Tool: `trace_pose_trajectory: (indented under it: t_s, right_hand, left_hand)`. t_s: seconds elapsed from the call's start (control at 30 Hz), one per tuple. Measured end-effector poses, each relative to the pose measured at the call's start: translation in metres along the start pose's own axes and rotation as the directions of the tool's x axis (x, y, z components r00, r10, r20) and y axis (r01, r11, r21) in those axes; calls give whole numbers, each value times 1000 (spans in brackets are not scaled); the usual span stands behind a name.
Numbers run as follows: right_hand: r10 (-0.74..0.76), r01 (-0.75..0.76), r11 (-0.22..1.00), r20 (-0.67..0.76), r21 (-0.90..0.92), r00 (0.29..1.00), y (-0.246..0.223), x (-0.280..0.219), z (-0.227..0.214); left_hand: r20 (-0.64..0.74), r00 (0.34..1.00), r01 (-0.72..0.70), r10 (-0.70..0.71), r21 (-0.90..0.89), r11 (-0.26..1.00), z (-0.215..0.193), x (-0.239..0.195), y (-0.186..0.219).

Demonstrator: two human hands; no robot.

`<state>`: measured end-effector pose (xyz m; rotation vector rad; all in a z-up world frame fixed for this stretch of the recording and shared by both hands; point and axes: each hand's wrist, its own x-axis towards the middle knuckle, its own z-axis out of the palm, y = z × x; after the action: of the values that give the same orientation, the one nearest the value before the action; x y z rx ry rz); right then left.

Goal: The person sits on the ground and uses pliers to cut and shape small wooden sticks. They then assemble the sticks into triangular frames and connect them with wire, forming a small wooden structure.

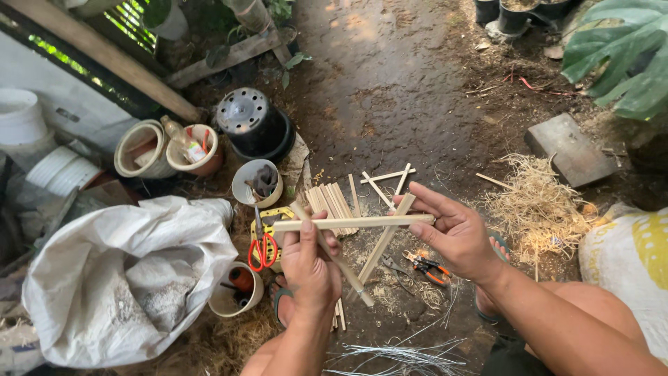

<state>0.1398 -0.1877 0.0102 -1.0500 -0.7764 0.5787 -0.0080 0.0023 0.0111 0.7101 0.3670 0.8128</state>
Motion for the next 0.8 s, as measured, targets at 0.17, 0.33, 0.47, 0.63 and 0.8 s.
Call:
trace_pose_trajectory:
  t_s: [0.17,0.33,0.47,0.63,0.8]
  right_hand:
    - [45,-45,999,-14,-6,999,-3,0,3]
    - [54,-54,998,-11,-27,999,-5,2,2]
    - [76,-77,996,-14,-39,997,-4,2,2]
    - [81,-81,995,-5,-65,997,2,2,3]
    - [89,-89,992,5,-86,996,5,4,1]
  left_hand:
    - [12,999,-41,41,4,999,2,-5,4]
    - [5,999,-36,36,34,999,2,-4,3]
    - [25,998,-63,62,48,997,3,-7,2]
    - [11,999,-49,49,18,999,5,-7,0]
    - [47,997,-70,68,62,996,5,-10,-2]
